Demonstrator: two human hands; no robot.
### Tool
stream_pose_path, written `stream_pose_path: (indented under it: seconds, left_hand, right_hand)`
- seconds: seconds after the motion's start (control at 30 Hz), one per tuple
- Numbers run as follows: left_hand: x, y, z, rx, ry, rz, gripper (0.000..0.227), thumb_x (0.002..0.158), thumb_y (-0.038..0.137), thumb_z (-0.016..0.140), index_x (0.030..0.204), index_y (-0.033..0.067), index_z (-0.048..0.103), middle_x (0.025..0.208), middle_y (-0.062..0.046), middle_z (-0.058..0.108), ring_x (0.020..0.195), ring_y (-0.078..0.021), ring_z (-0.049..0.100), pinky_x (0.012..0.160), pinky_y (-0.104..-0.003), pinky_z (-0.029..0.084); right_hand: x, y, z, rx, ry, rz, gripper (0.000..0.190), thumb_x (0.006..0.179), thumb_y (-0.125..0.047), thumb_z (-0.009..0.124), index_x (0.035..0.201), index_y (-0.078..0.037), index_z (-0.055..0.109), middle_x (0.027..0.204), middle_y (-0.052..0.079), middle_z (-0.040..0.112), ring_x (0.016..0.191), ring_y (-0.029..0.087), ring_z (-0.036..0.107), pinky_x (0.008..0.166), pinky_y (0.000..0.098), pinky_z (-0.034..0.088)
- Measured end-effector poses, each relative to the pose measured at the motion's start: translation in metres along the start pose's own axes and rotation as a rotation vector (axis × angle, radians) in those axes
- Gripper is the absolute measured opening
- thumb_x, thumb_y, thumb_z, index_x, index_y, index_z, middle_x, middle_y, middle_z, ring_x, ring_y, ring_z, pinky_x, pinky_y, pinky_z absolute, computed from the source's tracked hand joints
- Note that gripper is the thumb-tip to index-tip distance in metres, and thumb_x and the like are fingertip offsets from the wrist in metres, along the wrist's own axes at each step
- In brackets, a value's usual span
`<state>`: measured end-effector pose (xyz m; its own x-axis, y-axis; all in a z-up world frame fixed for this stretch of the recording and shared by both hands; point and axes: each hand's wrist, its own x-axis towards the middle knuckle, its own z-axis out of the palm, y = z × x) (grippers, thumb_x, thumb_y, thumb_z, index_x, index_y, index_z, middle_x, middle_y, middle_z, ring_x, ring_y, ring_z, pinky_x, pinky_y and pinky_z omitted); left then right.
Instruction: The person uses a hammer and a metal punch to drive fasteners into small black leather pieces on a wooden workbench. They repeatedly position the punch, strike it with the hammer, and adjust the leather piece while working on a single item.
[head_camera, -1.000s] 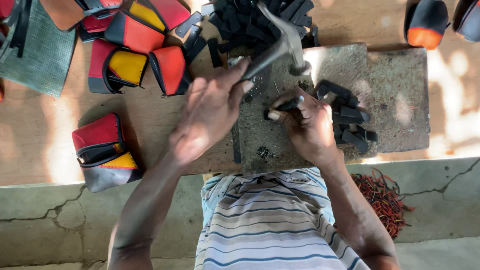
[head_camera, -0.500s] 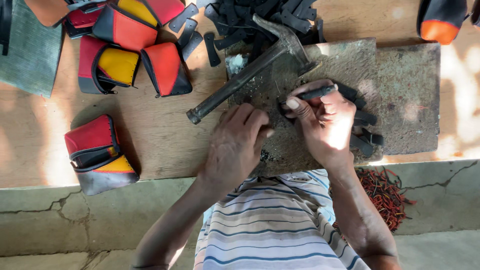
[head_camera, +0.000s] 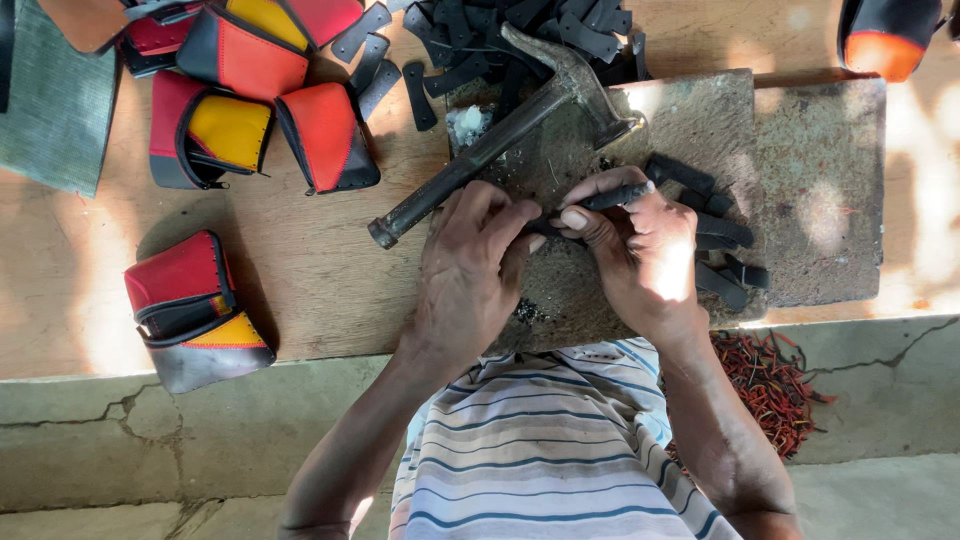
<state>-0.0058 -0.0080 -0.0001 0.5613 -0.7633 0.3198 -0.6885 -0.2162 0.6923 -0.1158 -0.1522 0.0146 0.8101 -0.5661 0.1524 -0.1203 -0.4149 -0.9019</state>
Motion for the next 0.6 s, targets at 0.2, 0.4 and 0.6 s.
stream_pose_path:
  seconds: [0.2, 0.4, 0.6]
  left_hand:
    - [-0.005, -0.002, -0.002, -0.049, -0.008, -0.017, 0.028, 0.089, 0.007, 0.079, 0.115, 0.0048, 0.069, 0.100, -0.008, 0.058, 0.094, -0.0237, 0.062, 0.083, -0.041, 0.053]
    - [-0.005, -0.005, -0.004, -0.063, -0.055, -0.018, 0.032, 0.090, 0.006, 0.078, 0.120, 0.0030, 0.069, 0.101, -0.008, 0.060, 0.094, -0.0242, 0.061, 0.084, -0.040, 0.054]
    - [-0.004, -0.004, -0.010, -0.106, -0.075, -0.017, 0.033, 0.091, 0.007, 0.077, 0.123, 0.0027, 0.067, 0.109, -0.011, 0.059, 0.099, -0.0249, 0.063, 0.085, -0.039, 0.057]
  right_hand:
    - [-0.006, 0.001, -0.002, -0.007, -0.009, -0.093, 0.012, 0.102, 0.002, 0.072, 0.111, 0.001, 0.065, 0.102, 0.008, 0.071, 0.093, 0.013, 0.070, 0.085, 0.0258, 0.058]
    - [-0.010, -0.003, -0.008, 0.021, -0.020, -0.080, 0.013, 0.100, 0.005, 0.073, 0.110, 0.000, 0.064, 0.102, 0.006, 0.071, 0.093, 0.011, 0.070, 0.085, 0.0244, 0.058]
    - [-0.005, -0.003, -0.003, -0.051, -0.093, -0.104, 0.025, 0.092, 0.020, 0.067, 0.108, 0.001, 0.066, 0.103, 0.008, 0.072, 0.096, 0.014, 0.074, 0.085, 0.0272, 0.063]
